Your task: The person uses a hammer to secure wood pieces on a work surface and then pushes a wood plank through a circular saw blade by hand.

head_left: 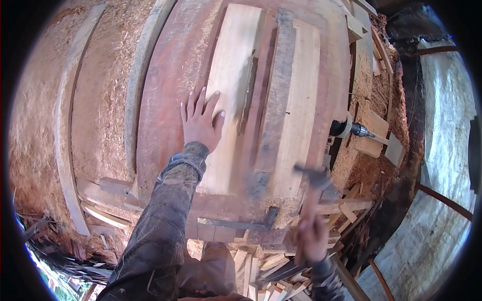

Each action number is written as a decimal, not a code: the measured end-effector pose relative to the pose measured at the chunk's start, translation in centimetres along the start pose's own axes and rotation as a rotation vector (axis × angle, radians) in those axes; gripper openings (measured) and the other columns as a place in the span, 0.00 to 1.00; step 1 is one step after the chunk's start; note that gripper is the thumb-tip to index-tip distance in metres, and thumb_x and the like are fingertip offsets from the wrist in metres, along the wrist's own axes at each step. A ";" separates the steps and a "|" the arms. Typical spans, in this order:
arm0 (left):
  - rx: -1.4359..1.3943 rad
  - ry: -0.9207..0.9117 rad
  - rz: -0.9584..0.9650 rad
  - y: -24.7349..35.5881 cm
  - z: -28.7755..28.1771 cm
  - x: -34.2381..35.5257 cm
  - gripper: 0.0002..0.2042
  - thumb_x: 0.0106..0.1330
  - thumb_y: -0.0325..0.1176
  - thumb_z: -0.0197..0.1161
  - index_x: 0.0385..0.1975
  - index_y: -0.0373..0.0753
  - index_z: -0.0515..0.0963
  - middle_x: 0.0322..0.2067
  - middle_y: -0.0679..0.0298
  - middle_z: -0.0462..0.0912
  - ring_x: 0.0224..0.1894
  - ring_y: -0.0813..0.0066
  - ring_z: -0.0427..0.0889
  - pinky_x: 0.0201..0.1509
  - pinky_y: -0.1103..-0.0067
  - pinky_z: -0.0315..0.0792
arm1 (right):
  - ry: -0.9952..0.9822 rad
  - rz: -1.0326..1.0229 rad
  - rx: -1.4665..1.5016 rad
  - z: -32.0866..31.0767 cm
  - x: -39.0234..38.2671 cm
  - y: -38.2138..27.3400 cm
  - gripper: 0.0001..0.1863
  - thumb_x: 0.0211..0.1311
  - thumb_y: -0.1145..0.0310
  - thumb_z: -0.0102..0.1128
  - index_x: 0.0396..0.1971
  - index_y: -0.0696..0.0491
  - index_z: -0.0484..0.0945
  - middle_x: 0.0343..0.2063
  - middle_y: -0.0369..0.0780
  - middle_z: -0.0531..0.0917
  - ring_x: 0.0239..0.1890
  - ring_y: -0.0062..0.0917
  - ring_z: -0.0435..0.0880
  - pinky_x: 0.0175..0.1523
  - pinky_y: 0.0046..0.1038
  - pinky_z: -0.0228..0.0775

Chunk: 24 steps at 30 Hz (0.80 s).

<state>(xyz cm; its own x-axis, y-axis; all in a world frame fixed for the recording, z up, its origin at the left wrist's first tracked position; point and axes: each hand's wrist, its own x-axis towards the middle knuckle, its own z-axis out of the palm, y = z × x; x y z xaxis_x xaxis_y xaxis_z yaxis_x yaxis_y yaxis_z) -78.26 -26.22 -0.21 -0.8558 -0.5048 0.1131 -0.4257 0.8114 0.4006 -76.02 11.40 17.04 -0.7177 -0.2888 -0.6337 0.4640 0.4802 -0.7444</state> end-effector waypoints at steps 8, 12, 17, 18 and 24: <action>0.000 -0.021 -0.015 0.4 0.5 0.3 0.25 0.72 0.46 0.55 0.69 0.53 0.69 0.72 0.55 0.62 0.77 0.48 0.52 0.79 0.49 0.40 | -0.019 -0.011 0.680 -9.7 30.2 -3.7 0.19 0.77 0.50 0.48 0.42 0.53 0.74 0.24 0.31 0.71 0.19 0.17 0.68 0.23 0.25 0.63; 0.002 -0.017 -0.003 0.0 0.2 0.2 0.25 0.72 0.44 0.55 0.69 0.51 0.68 0.72 0.54 0.62 0.76 0.46 0.53 0.79 0.49 0.41 | -0.087 0.032 0.755 -9.2 33.9 -4.2 0.17 0.78 0.53 0.46 0.40 0.52 0.73 0.24 0.32 0.69 0.20 0.18 0.66 0.24 0.25 0.60; 0.020 -0.012 -0.008 -0.3 0.1 0.0 0.25 0.72 0.46 0.56 0.69 0.52 0.69 0.72 0.55 0.62 0.76 0.46 0.53 0.78 0.48 0.41 | -0.106 0.036 0.778 -9.4 33.3 -5.4 0.17 0.78 0.51 0.45 0.42 0.51 0.71 0.24 0.32 0.66 0.19 0.18 0.63 0.23 0.24 0.57; 0.010 -0.008 -0.007 -0.2 0.1 0.1 0.25 0.72 0.45 0.56 0.69 0.52 0.69 0.72 0.54 0.62 0.76 0.46 0.53 0.78 0.48 0.41 | -0.100 -0.012 0.770 -9.3 33.4 -5.4 0.17 0.77 0.51 0.46 0.42 0.52 0.72 0.23 0.31 0.66 0.18 0.18 0.63 0.23 0.24 0.57; -0.003 -0.016 -0.008 -0.3 0.1 0.1 0.25 0.72 0.45 0.56 0.69 0.52 0.69 0.72 0.54 0.63 0.76 0.46 0.53 0.78 0.48 0.42 | -0.159 0.066 0.643 -7.8 32.8 -6.5 0.18 0.79 0.51 0.46 0.42 0.52 0.73 0.21 0.30 0.67 0.16 0.14 0.63 0.20 0.21 0.56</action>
<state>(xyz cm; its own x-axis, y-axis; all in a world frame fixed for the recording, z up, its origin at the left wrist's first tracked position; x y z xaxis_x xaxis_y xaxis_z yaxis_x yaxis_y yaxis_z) -78.26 -26.45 -0.43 -0.8568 -0.5067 0.0955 -0.4317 0.8062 0.4046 -106.59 5.30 2.73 -0.6146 -0.4178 -0.6691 0.7572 -0.0746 -0.6489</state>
